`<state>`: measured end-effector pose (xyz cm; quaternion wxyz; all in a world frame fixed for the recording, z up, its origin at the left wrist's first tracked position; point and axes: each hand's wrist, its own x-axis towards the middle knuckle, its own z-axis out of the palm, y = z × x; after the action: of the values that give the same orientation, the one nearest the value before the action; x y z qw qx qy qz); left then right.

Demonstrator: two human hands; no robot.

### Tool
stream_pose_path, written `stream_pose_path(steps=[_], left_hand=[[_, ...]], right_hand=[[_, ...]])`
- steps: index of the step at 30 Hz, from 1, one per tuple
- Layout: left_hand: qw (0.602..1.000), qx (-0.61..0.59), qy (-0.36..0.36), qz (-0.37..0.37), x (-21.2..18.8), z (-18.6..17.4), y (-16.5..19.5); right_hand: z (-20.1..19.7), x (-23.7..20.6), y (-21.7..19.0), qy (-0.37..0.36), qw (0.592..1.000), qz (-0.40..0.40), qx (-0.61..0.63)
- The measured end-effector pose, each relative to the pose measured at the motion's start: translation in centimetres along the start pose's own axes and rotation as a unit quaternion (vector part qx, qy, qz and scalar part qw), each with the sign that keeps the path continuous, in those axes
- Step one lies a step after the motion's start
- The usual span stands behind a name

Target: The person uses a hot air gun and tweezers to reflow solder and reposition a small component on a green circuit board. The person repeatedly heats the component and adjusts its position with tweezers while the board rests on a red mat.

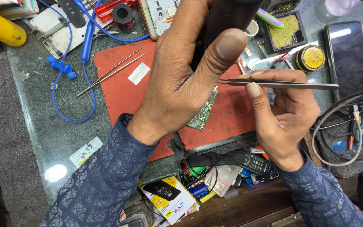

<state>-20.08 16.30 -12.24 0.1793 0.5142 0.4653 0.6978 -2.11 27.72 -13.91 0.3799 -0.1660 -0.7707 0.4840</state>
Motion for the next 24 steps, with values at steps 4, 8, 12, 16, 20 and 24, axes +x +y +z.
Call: stream_pose_path(steps=[4,8,12,16,20,24], left_hand=[[1.0,0.002,-0.003,0.006,-0.01,-0.08,0.11],[1.0,0.001,-0.007,0.004,0.15,-0.06,0.28],[1.0,0.002,-0.009,0.001,0.25,-0.03,0.48],[1.0,-0.011,-0.004,-0.005,0.23,-0.03,0.63],[1.0,-0.024,0.002,-0.006,0.18,-0.08,0.7],[1.0,-0.03,0.001,0.007,0.35,-0.14,0.61]], right_hand=[[0.04,0.08,-0.19,-0.001,1.0,0.0,-0.006],[0.1,0.3,-0.36,0.009,1.0,0.005,-0.008],[-0.03,0.19,-0.13,0.0,1.0,-0.009,-0.014],[-0.22,-0.03,0.25,-0.008,0.999,-0.023,-0.026],[-0.42,-0.09,0.13,-0.016,0.998,-0.023,-0.057],[-0.5,0.14,-0.3,-0.04,0.995,-0.044,-0.083]])
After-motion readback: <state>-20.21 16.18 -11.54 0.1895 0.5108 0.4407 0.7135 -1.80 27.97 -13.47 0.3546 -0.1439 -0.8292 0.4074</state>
